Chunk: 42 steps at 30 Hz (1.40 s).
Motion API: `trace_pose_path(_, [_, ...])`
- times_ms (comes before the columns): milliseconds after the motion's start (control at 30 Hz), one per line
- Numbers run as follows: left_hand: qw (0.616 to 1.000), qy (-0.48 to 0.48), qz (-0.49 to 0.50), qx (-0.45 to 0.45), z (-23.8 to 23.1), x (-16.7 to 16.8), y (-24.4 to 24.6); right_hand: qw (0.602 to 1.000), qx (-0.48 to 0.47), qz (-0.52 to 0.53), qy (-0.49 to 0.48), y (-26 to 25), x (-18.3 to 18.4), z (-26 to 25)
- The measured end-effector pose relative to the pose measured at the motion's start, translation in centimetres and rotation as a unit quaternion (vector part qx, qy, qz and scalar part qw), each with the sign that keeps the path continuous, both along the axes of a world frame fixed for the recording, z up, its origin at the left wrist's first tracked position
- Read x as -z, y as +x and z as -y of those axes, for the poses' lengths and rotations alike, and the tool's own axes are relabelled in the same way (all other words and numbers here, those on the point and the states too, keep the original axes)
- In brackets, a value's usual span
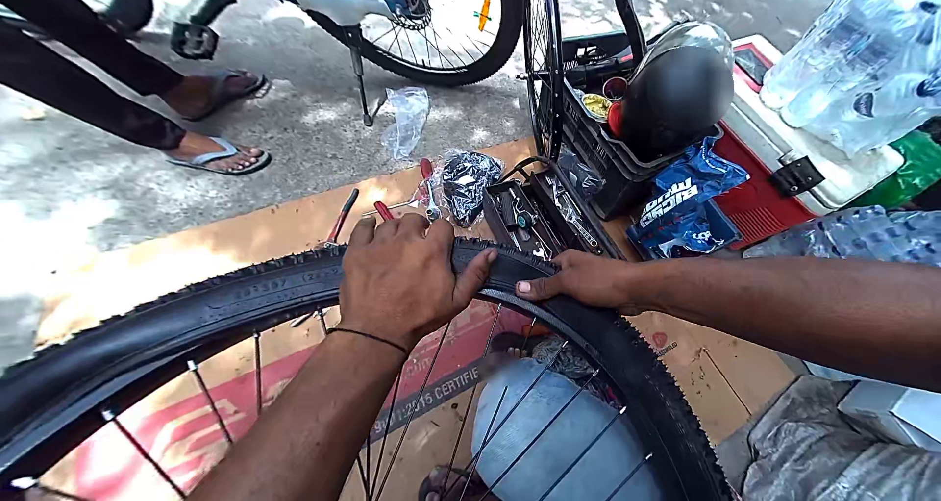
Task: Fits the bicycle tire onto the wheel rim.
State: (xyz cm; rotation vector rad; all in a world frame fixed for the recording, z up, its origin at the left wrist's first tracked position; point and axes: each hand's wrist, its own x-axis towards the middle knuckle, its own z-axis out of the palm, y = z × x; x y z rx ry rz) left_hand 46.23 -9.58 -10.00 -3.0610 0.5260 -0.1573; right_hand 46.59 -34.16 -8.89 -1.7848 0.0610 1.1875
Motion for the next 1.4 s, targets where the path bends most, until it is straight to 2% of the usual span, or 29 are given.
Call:
trace_pose_path(100, [1.000,0.012,-0.013,-0.006,0.1,-0.3,0.3,0.999,0.025,-0.041,0.025,0.1,0.0,0.0])
trace_pose_path(533, [0.980,0.068,-0.178,-0.062,-0.4,-1.7,1.3,0.992,0.043,-0.115,-0.036,0.4,0.4,-2.3])
trace_pose_path(767, [0.957,0.097,-0.251,-0.110,-0.8,-2.3,1.7,0.983,0.001,-0.167,-0.075,1.3,-0.3,-4.0])
trace_pose_path(867, [0.953,0.104,-0.258,-0.119,-0.7,-2.4,2.0,0.983,-0.013,-0.171,-0.059,1.8,0.2,-4.1])
trace_pose_path(1033, [0.959,0.093,-0.247,-0.104,-0.1,-2.6,2.4,0.993,-0.090,-0.071,0.018,3.6,1.2,-5.4])
trace_pose_path(1100, [0.960,0.093,-0.247,-0.099,-0.3,-2.5,2.5,0.989,-0.097,-0.097,0.053,4.1,1.3,-5.9])
trace_pose_path(1233, [0.957,0.079,-0.260,-0.101,-1.3,-2.1,2.6,0.993,-0.079,-0.087,0.001,4.0,1.0,-7.0])
trace_pose_path(1400, [0.947,0.077,-0.286,-0.124,-1.5,-1.6,2.9,0.989,-0.061,-0.131,-0.023,3.9,1.4,-8.0])
